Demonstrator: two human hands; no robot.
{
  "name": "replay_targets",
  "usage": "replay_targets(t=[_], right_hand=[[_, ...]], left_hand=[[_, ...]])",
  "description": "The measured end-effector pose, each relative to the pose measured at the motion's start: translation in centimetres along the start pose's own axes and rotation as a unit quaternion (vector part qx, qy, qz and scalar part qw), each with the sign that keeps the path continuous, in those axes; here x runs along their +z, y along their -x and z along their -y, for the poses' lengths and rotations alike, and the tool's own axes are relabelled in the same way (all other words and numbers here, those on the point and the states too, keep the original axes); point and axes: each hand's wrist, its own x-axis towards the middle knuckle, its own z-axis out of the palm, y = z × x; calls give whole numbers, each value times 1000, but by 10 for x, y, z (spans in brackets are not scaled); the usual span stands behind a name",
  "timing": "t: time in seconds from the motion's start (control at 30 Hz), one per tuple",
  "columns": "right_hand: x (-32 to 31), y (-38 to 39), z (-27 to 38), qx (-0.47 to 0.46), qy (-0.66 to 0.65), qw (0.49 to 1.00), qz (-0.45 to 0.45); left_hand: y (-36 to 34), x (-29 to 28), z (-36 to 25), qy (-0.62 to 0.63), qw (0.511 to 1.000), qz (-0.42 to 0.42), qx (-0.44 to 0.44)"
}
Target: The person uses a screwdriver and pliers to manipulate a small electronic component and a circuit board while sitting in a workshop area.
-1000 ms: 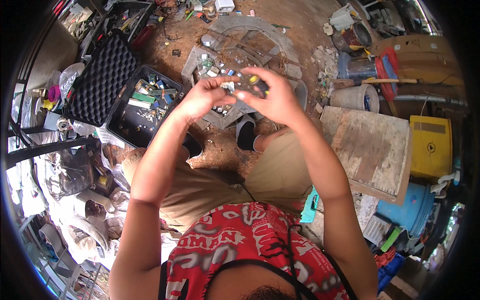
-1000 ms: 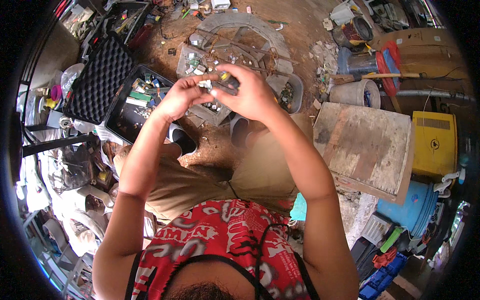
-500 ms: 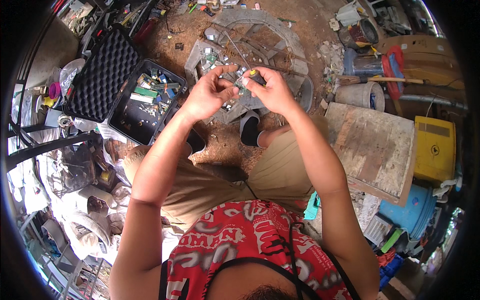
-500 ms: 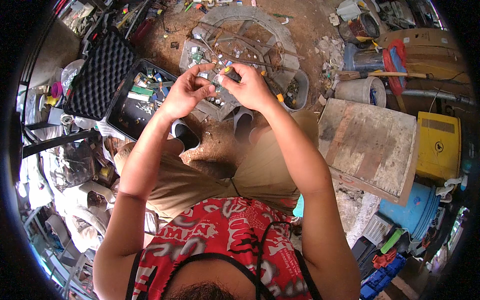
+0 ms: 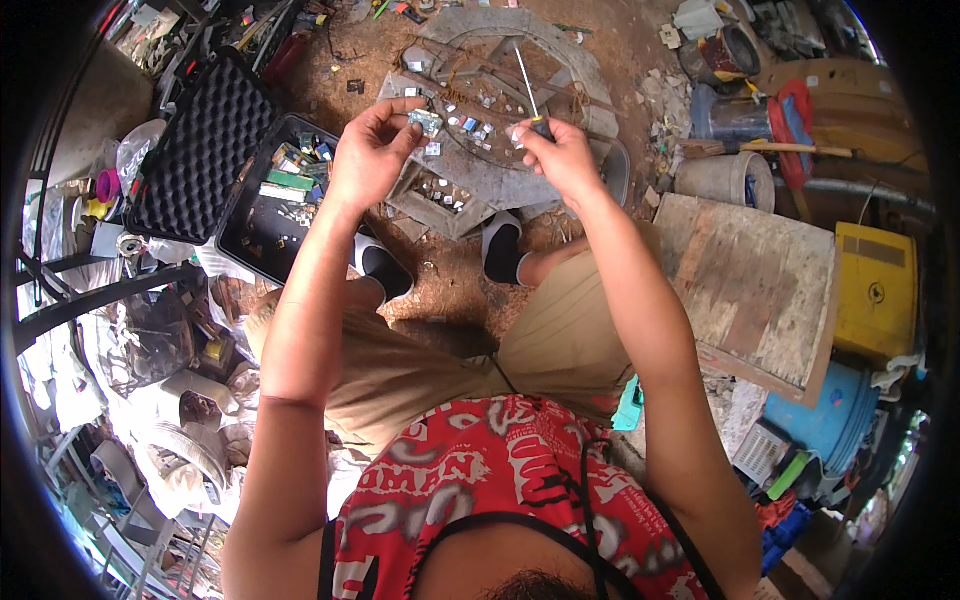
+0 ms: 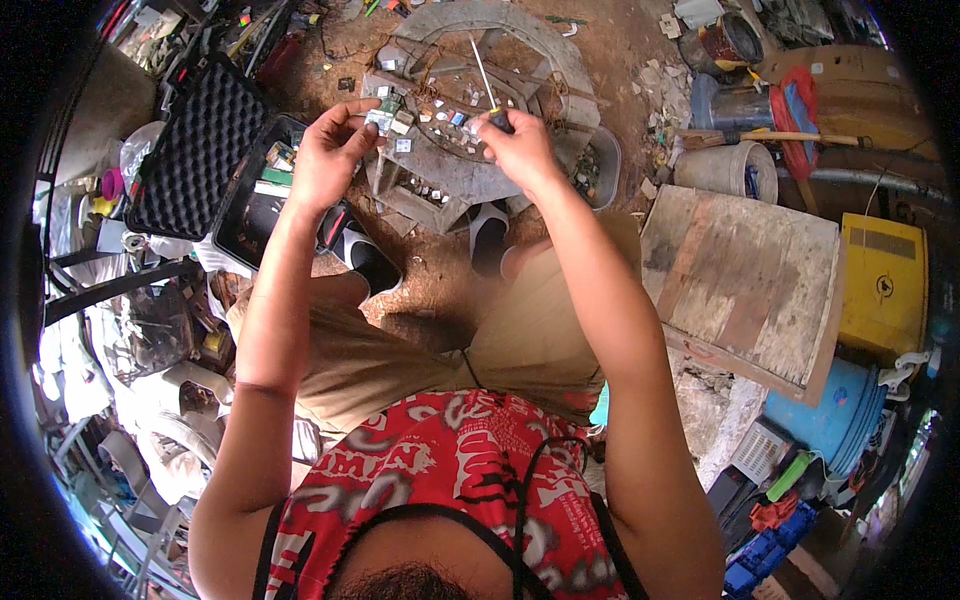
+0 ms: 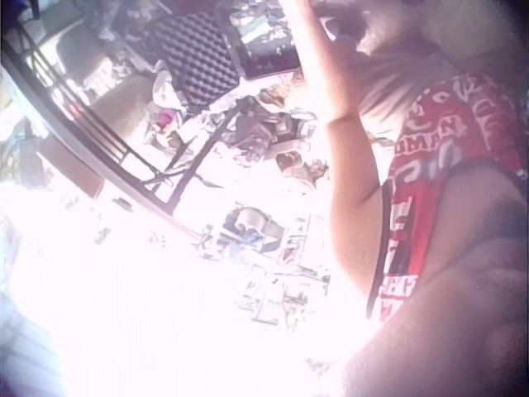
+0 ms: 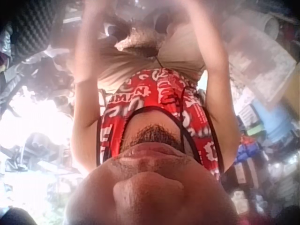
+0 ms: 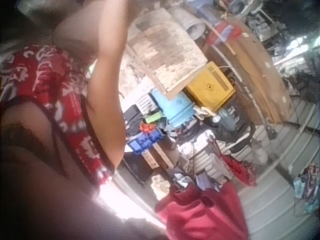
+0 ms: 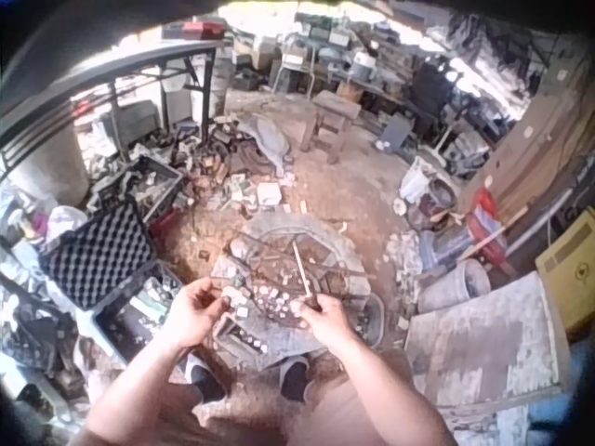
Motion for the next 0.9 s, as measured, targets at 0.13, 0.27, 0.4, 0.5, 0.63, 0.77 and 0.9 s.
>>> replay_targets(t=[0.13, 0.27, 0.4, 0.5, 0.63, 0.77, 0.9], right_hand=[[-7, -22, -12, -116, 173, 971, -121], [0, 3, 3, -92, 75, 989, -88], [5, 54, -10, -17, -74, 994, 75], [-1, 71, -20, -20, -90, 994, 66], [-52, 80, 4, -16, -149, 988, -40], [-139, 58, -9, -63, -156, 968, -187], [-210, 45, -70, 11, -28, 939, -343]], left_hand=[[-1, 7, 6, -15, 1000, 9, -1], [9, 22, 11, 77, 995, 57, -14], [31, 63, 8, 63, 990, 124, -32], [40, 78, 10, 133, 980, 132, -67], [36, 69, 15, 129, 983, 130, -24], [13, 48, 20, 83, 995, 49, -23], [-3, 30, 10, 78, 996, -30, -39]])
